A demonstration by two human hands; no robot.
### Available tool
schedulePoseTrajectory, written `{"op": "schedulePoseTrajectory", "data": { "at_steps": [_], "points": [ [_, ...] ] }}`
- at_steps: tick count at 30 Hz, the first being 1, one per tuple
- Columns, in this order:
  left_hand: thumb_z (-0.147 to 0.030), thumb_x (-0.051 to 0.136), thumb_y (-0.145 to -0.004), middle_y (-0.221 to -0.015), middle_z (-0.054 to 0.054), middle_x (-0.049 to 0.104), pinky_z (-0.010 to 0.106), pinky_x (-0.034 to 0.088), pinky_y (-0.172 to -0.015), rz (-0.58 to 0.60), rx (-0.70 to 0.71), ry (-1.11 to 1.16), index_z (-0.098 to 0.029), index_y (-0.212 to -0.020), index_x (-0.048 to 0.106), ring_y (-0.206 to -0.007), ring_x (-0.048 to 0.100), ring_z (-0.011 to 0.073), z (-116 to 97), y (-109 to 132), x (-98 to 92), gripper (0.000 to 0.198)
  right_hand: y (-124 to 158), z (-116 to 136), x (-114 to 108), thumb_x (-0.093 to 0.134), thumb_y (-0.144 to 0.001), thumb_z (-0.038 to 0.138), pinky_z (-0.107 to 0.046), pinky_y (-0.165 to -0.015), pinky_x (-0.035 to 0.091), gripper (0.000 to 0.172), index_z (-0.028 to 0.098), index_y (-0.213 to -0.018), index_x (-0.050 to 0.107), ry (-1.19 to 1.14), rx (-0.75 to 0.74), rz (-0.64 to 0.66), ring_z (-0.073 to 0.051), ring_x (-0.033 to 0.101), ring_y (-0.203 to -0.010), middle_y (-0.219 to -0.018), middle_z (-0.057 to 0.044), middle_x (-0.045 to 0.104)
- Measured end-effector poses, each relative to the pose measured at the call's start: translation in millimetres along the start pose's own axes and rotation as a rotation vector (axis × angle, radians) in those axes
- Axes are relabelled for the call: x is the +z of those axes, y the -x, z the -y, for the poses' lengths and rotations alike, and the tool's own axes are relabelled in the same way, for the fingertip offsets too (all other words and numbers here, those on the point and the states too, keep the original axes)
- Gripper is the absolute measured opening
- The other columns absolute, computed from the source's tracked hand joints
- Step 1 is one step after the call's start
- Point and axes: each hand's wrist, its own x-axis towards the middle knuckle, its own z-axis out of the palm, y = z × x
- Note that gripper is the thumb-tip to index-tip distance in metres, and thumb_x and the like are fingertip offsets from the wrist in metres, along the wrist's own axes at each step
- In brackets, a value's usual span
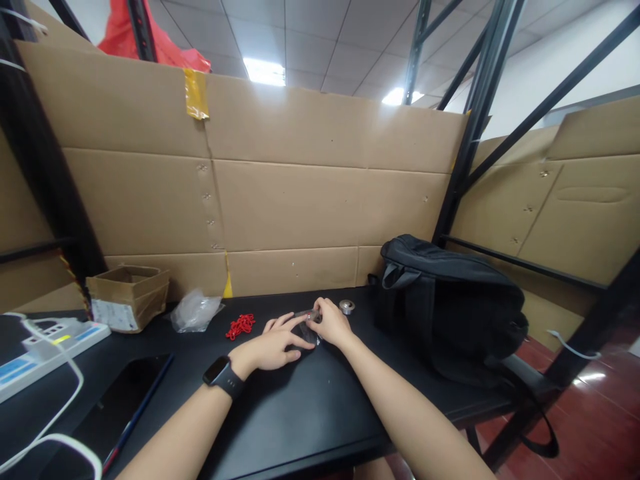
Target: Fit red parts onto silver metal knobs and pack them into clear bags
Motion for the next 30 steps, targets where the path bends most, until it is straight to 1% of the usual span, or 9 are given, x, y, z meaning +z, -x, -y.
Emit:
{"op": "schedulePoseTrajectory", "data": {
  "at_steps": [3,5,7,11,14,18,23,27,30],
  "points": [
    [-0.034,0.056,-0.091,-0.159,-0.008,0.032,0.061,0.019,-0.116,-0.097,0.026,0.055,-0.048,-0.122,0.065,-0.148,0.021,0.0343,1.4,0.9,-4.6,0.035,-0.8,-5.0,-15.7,0.082,-0.069,0.033,-0.024,-0.068,0.04,0.045,0.023,-0.105,0.057,-0.156,-0.117,0.085,-0.014,0.055,-0.081,-0.096,0.0,0.055],
    [-0.033,0.057,-0.089,-0.151,-0.003,0.045,0.052,0.026,-0.117,-0.181,0.058,0.113,-0.041,-0.124,0.064,-0.142,0.034,0.0299,1.7,1.4,-7.2,0.036,0.1,-10.5,-30.4,0.071,-0.081,0.031,-0.024,-0.069,0.044,0.034,0.022,-0.111,0.058,-0.262,-0.155,0.127,-0.012,0.055,-0.075,-0.098,-0.001,0.057],
    [-0.028,0.06,-0.085,-0.143,0.001,0.054,0.042,0.032,-0.114,-0.264,0.083,0.176,-0.035,-0.13,0.058,-0.133,0.045,0.0259,1.5,0.3,-7.0,0.046,2.3,-15.5,-42.0,0.059,-0.087,0.019,-0.024,-0.07,0.045,0.019,0.021,-0.106,0.06,-0.297,-0.17,0.146,-0.01,0.055,-0.071,-0.098,-0.001,0.058],
    [-0.02,0.062,-0.078,-0.13,0.005,0.062,0.036,0.038,-0.107,-0.405,0.048,0.221,-0.029,-0.138,0.045,-0.121,0.056,0.0231,1.5,-8.1,3.6,0.064,8.0,-18.3,-43.5,0.075,-0.066,0.006,-0.023,-0.07,0.045,0.035,0.02,-0.097,0.064,-0.221,-0.221,0.18,-0.01,0.053,-0.071,-0.097,0.0,0.057],
    [-0.025,0.065,-0.08,-0.12,0.005,0.066,0.04,0.038,-0.102,-0.49,-0.073,0.104,-0.028,-0.121,0.057,-0.116,0.057,0.025,3.8,-15.2,11.8,0.042,9.0,-14.2,-33.1,0.084,-0.063,0.012,-0.023,-0.069,0.044,0.032,0.021,-0.09,0.069,-0.198,-0.237,0.174,-0.011,0.051,-0.072,-0.089,0.001,0.056],
    [-0.036,0.064,-0.086,-0.107,0.003,0.07,0.041,0.035,-0.099,-0.476,-0.176,0.01,-0.026,-0.093,0.068,-0.11,0.058,0.0249,11.3,-17.4,12.0,0.013,6.7,-11.0,-27.4,0.08,-0.075,0.021,-0.024,-0.073,0.044,0.008,0.021,-0.08,0.074,-0.209,-0.263,0.172,-0.013,0.054,-0.075,-0.087,-0.001,0.059],
    [-0.039,0.065,-0.083,-0.111,0.003,0.071,0.037,0.041,-0.097,-0.453,-0.202,0.166,-0.025,-0.084,0.074,-0.107,0.061,0.0234,27.6,-18.4,12.1,0.017,3.8,-16.8,-30.3,0.075,-0.078,0.018,-0.024,-0.07,0.044,0.002,0.018,-0.076,0.074,-0.238,-0.141,0.161,-0.014,0.058,-0.073,-0.084,-0.002,0.067],
    [-0.042,0.065,-0.081,-0.107,0.005,0.072,0.032,0.046,-0.094,-0.441,-0.208,0.305,-0.022,-0.079,0.076,-0.1,0.064,0.0221,35.8,-23.6,18.8,0.023,1.9,-19.5,-24.6,0.068,-0.082,0.023,-0.024,-0.062,0.041,0.011,0.016,-0.077,0.075,-0.271,0.039,0.214,-0.015,0.059,-0.064,-0.068,-0.002,0.069],
    [-0.045,0.06,-0.083,-0.108,0.005,0.071,0.035,0.046,-0.094,-0.432,-0.318,0.275,-0.023,-0.077,0.077,-0.104,0.062,0.0248,32.9,-26.5,22.0,0.029,0.5,-19.2,-18.2,0.061,-0.084,0.023,-0.024,-0.063,0.041,0.018,0.016,-0.074,0.075,-0.229,0.052,0.182,-0.017,0.062,-0.067,-0.071,-0.003,0.071]
  ]
}}
